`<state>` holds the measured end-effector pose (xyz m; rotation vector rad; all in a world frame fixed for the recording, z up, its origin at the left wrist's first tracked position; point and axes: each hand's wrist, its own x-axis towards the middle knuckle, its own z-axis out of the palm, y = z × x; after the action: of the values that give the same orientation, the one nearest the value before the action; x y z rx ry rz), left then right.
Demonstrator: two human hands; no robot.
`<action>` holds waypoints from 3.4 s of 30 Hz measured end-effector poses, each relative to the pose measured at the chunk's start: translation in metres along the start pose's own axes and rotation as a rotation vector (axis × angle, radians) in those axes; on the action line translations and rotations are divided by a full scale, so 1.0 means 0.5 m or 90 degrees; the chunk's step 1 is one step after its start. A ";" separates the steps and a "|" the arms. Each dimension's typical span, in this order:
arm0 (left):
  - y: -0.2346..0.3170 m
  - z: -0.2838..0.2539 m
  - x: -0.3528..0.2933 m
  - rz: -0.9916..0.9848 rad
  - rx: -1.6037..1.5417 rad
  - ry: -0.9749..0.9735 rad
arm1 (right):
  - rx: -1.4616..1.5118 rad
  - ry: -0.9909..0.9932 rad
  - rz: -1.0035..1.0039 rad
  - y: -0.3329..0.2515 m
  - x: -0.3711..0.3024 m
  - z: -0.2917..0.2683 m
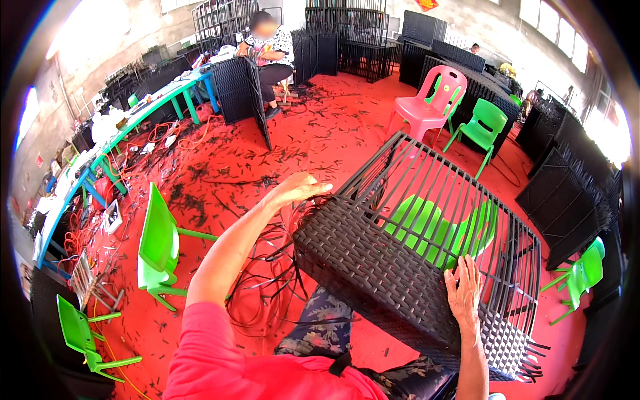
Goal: The person weaves plastic rattan strips through a metal furniture frame by hand, repeatedly turning the frame over and tucking the strip ends into the weave.
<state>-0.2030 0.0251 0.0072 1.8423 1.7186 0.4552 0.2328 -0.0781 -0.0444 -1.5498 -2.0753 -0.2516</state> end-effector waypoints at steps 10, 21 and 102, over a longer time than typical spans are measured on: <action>-0.048 0.062 0.020 0.120 -0.277 0.041 | 0.011 0.012 -0.002 0.006 -0.002 0.005; 0.008 0.019 -0.006 0.382 0.323 0.273 | 0.017 -0.017 0.020 0.002 -0.004 0.002; -0.237 -0.003 0.079 -0.098 -0.744 0.245 | 0.699 0.322 0.824 0.669 -0.186 -0.138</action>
<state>-0.2931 0.0655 -0.0698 0.7888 1.2816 1.4339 0.5839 -0.0781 -0.0889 -1.4664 -0.3326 0.7528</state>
